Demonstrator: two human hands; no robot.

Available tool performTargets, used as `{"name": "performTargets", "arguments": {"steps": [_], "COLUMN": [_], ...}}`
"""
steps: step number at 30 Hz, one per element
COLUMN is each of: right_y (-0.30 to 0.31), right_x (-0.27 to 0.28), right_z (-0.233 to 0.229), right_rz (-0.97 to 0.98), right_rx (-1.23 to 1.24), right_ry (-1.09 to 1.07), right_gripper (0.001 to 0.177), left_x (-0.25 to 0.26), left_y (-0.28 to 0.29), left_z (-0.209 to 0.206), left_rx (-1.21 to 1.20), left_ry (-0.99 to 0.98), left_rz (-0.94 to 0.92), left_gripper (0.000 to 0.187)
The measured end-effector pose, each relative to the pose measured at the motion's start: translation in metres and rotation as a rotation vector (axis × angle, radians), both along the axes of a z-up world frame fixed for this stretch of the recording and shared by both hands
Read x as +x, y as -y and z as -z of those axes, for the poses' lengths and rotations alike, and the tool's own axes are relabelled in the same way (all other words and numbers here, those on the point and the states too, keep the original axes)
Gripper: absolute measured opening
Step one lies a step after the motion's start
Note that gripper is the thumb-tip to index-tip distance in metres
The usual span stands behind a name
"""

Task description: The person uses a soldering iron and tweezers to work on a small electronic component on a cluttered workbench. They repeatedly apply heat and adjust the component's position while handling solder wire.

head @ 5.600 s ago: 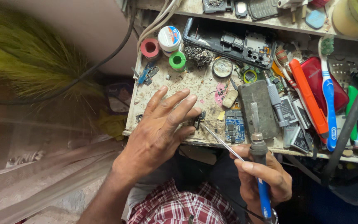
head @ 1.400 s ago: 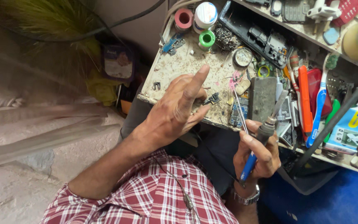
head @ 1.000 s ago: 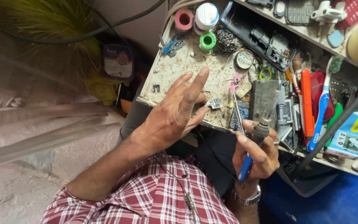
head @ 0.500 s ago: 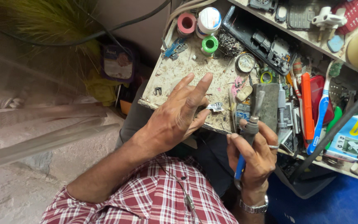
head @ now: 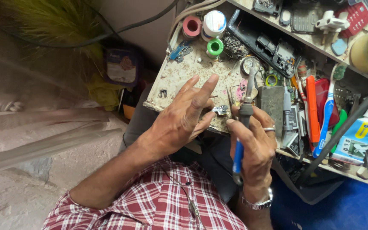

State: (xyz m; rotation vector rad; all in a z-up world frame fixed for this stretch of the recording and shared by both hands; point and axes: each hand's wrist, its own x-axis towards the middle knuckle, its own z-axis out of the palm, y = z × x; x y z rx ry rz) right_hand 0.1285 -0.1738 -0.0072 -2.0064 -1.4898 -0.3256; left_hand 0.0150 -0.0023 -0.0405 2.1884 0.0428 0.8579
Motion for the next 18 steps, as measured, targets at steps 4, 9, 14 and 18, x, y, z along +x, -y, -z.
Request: {"name": "performTargets", "arguments": {"steps": [4, 9, 14, 18], "right_y": [-0.003, -0.006, -0.011, -0.013], "right_x": [-0.003, -0.002, -0.002, -0.001], "right_z": [0.0, -0.001, -0.006, -0.007], "right_rz": [0.011, -0.001, 0.014, 0.022], "right_rx": [0.086, -0.014, -0.066, -0.071], "right_ry": [-0.028, 0.02, 0.013, 0.021], "right_gripper": [0.024, 0.027, 0.026, 0.027], "left_x": [0.001, 0.001, -0.001, -0.001], "left_y": [0.0, 0.001, -0.001, -0.002], "left_z": [0.003, 0.004, 0.002, 0.0], "left_rx": [0.005, 0.009, 0.009, 0.001], "left_ry": [0.008, 0.001, 0.024, 0.013], "left_rz": [-0.002, -0.003, 0.003, 0.022], "left_gripper": [0.1, 0.099, 0.097, 0.096]}}
